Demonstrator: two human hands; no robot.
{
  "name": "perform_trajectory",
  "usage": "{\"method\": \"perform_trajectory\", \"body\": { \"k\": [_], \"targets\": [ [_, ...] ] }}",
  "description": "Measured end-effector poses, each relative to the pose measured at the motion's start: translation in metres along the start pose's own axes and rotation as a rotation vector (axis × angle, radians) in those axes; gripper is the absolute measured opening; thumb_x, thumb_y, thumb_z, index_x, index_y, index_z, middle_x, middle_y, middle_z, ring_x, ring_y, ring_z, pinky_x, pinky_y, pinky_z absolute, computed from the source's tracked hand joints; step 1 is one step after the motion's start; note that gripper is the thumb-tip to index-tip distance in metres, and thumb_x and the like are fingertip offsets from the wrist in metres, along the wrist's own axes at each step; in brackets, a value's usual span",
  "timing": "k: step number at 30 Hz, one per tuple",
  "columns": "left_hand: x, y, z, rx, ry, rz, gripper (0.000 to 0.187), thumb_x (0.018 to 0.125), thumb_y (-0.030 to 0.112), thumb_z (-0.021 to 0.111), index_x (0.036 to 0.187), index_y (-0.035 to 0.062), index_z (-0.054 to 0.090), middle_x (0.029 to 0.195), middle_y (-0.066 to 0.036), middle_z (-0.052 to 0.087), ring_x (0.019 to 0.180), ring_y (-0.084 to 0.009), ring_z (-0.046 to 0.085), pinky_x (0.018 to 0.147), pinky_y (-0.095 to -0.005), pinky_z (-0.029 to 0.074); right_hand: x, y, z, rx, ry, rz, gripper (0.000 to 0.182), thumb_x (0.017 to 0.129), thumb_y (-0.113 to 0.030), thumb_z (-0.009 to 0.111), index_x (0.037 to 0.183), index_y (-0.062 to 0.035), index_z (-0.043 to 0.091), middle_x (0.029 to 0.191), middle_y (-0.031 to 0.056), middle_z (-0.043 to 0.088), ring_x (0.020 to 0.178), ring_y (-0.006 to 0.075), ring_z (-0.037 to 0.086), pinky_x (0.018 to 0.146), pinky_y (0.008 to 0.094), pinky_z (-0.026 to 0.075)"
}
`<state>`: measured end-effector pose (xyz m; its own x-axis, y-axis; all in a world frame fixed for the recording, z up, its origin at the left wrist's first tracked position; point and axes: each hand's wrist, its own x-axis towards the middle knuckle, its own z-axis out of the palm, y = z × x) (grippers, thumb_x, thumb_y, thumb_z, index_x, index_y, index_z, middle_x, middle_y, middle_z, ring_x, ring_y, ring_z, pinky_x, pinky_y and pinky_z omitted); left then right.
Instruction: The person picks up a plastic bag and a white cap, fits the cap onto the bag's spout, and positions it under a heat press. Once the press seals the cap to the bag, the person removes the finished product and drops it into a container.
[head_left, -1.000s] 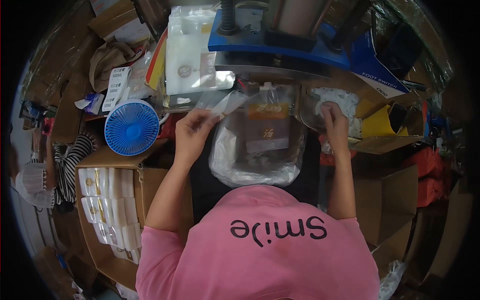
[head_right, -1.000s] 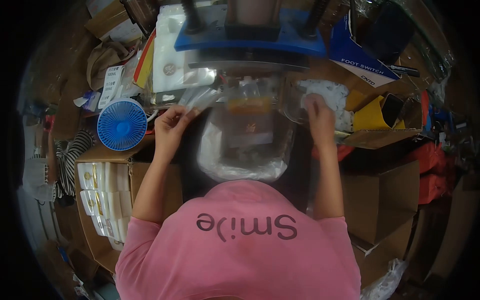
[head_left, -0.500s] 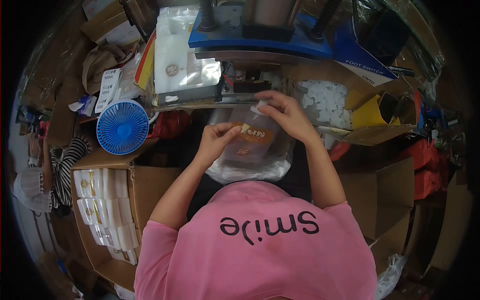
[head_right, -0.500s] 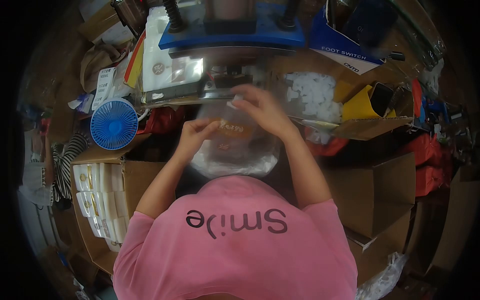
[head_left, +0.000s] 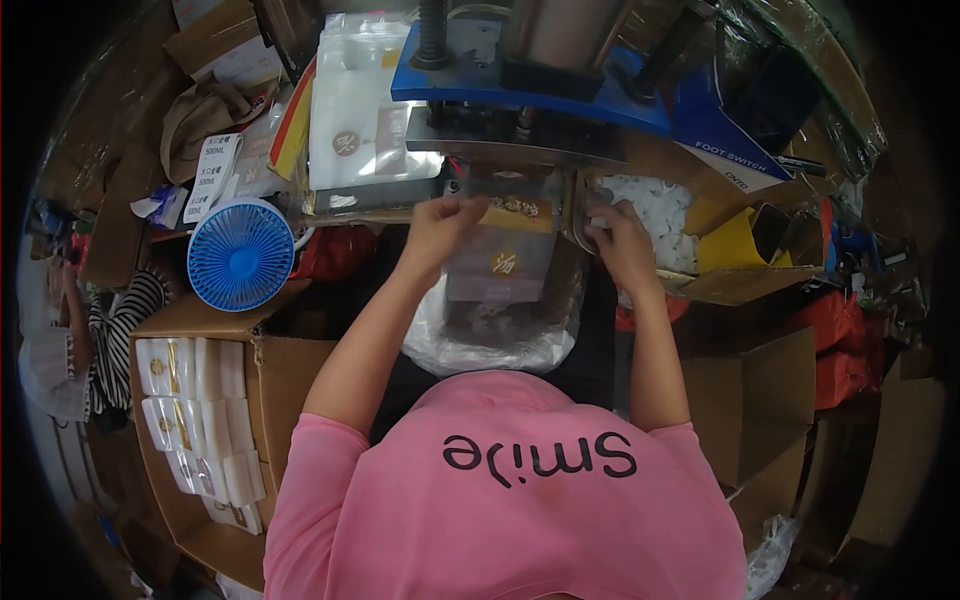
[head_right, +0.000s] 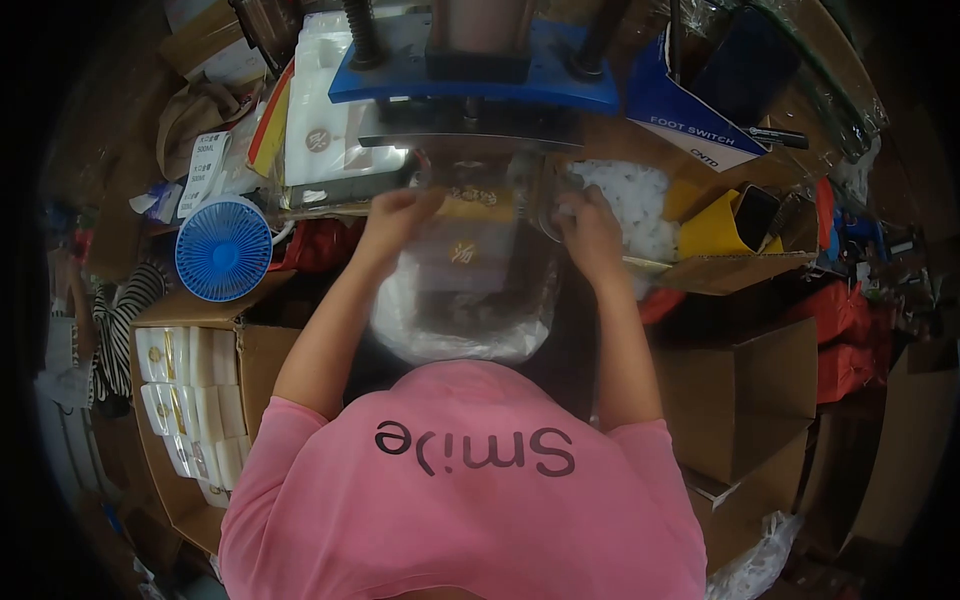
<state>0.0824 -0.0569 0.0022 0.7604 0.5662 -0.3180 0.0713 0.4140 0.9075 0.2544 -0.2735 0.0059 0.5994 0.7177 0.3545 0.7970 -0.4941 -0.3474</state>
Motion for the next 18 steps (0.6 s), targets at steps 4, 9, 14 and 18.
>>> {"method": "perform_trajectory", "body": {
  "k": [4, 9, 14, 18],
  "targets": [
    [0.029, 0.033, -0.056, 0.932, 0.341, 0.864, 0.052, 0.088, 0.036, 0.065, 0.128, 0.0038, 0.056, 0.129, -0.014, 0.057, 0.118, -0.0304, 0.055, 0.097, -0.0449, 0.043, 0.004, 0.018, 0.015, 0.382, 0.011, 0.058, 0.019, 0.087, -0.010, 0.063, 0.105, -0.0016, 0.064, 0.095, 0.0095, 0.059, 0.084, 0.0227, 0.060, 0.072, 0.0324, 0.048],
    [0.002, -0.001, -0.097, 1.446, 0.375, 0.882, 0.053, 0.082, 0.035, 0.070, 0.130, 0.0182, 0.056, 0.137, -0.009, 0.051, 0.136, -0.0279, 0.037, 0.112, -0.0535, 0.015, 0.007, 0.011, 0.005, 0.810, 0.028, 0.344, 0.018, 0.090, -0.010, 0.062, 0.107, -0.0040, 0.064, 0.096, 0.0009, 0.060, 0.083, 0.0102, 0.056, 0.071, 0.0239, 0.045],
    [-0.035, 0.015, -0.095, 0.799, 0.336, 0.696, 0.009, 0.083, 0.007, 0.069, 0.091, 0.0074, 0.073, 0.086, -0.005, 0.071, 0.084, -0.0200, 0.066, 0.084, -0.0324, 0.047, 0.011, -0.009, -0.015, 0.900, 0.006, 0.366, 0.022, 0.087, -0.009, 0.065, 0.108, -0.0047, 0.064, 0.097, 0.0014, 0.063, 0.085, 0.0091, 0.056, 0.072, 0.0235, 0.045],
    [-0.059, 0.015, -0.055, 0.378, 0.125, 0.510, 0.009, 0.082, 0.004, 0.070, 0.089, -0.0021, 0.070, 0.080, -0.003, 0.070, 0.072, -0.0036, 0.058, 0.065, -0.0205, 0.045, 0.016, -0.066, -0.034, 0.894, -0.052, 0.186, 0.021, 0.084, -0.008, 0.068, 0.104, -0.0033, 0.065, 0.097, 0.0012, 0.064, 0.084, 0.0095, 0.057, 0.074, 0.0233, 0.045]
  ]
}}
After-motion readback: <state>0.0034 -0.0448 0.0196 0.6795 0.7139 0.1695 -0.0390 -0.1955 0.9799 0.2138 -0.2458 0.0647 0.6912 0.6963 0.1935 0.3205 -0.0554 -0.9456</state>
